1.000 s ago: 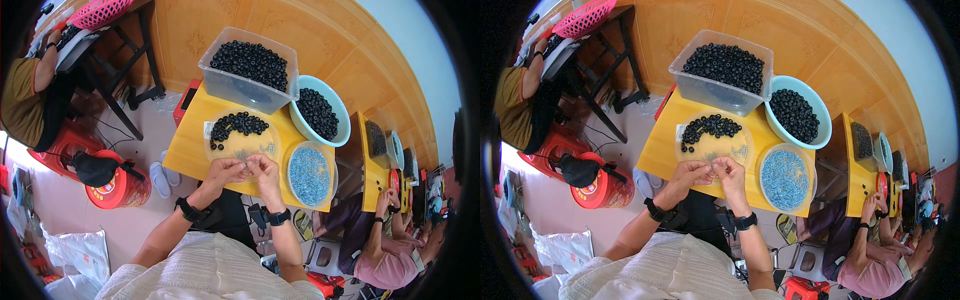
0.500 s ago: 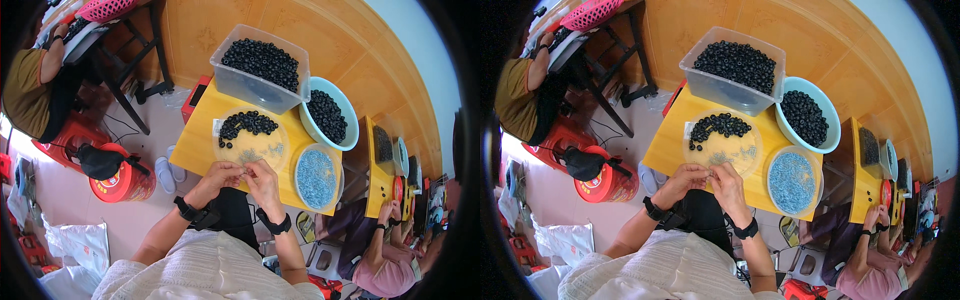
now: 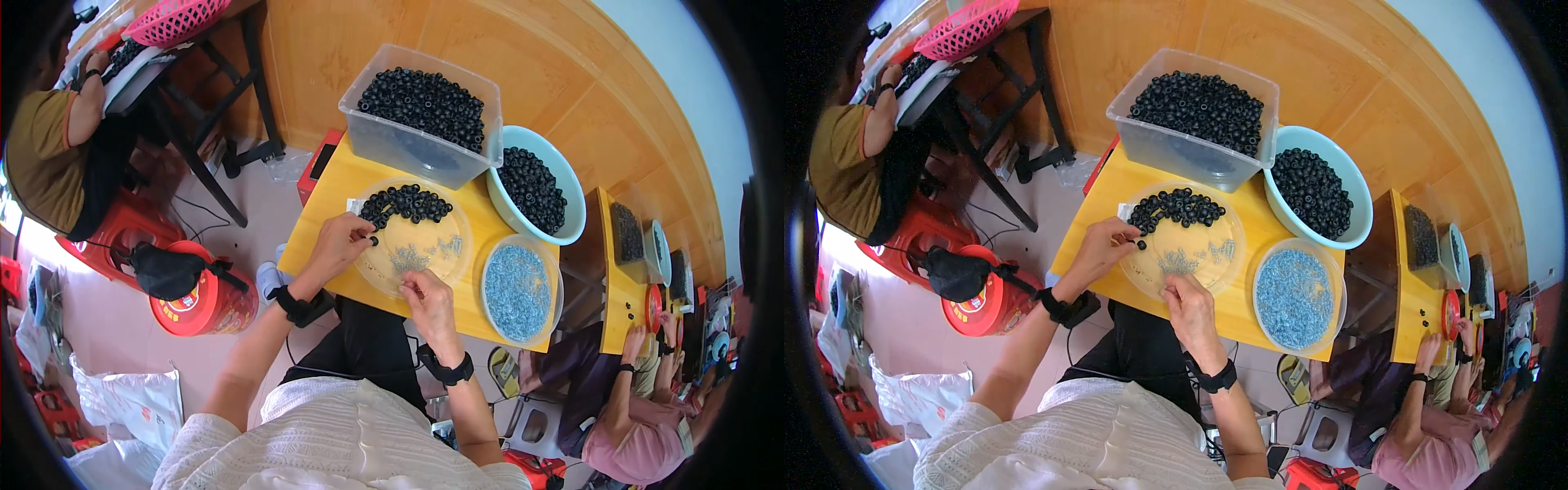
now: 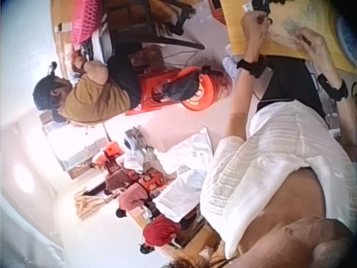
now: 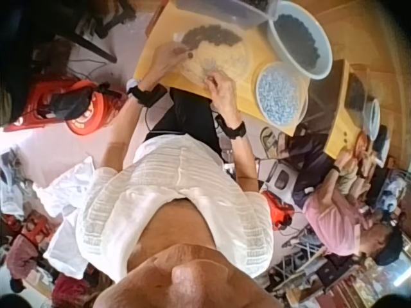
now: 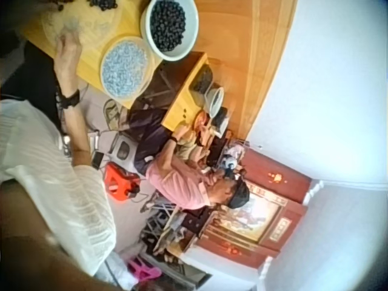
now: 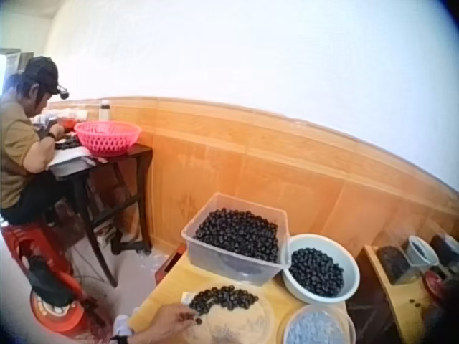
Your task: Sorting small black plastic parts from a bin onto a plate and into other containers.
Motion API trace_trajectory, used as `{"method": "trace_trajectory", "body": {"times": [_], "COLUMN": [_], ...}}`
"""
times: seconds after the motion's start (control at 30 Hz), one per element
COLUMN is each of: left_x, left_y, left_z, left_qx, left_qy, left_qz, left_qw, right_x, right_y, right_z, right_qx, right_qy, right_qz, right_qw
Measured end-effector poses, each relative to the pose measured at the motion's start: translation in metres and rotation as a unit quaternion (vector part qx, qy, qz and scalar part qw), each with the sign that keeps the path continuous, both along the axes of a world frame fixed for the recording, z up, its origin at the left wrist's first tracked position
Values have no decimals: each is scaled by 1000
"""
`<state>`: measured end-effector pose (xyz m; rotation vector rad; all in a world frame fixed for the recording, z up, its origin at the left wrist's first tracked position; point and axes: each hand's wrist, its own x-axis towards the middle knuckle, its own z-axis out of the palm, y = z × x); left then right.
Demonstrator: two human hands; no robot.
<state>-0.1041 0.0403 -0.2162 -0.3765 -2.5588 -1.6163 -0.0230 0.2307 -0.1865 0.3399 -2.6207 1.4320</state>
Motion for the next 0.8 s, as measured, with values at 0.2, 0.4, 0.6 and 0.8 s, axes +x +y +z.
{"method": "trace_trajectory", "body": {"times": [0.2, 0.4, 0.6, 0.8], "left_x": [-12, -12, -8, 14], "left_y": [11, 15, 15, 2], "left_z": [-11, -11, 0, 20], "left_qx": [-175, -236, -137, 353], "left_qy": [108, 133, 71, -210], "left_qz": [-48, -63, -36, -90], "left_qw": [977, 961, 987, 907], "right_x": [3, 5, 6, 8], "right_y": [-3, -3, -6, -6], "right_z": [-12, -10, -11, -10], "right_qx": [-4, 4, 0, -91], "right_qy": [21, 46, 88, -11], "right_qz": [9, 6, -23, -76], "right_qw": [1000, 999, 996, 993]}}
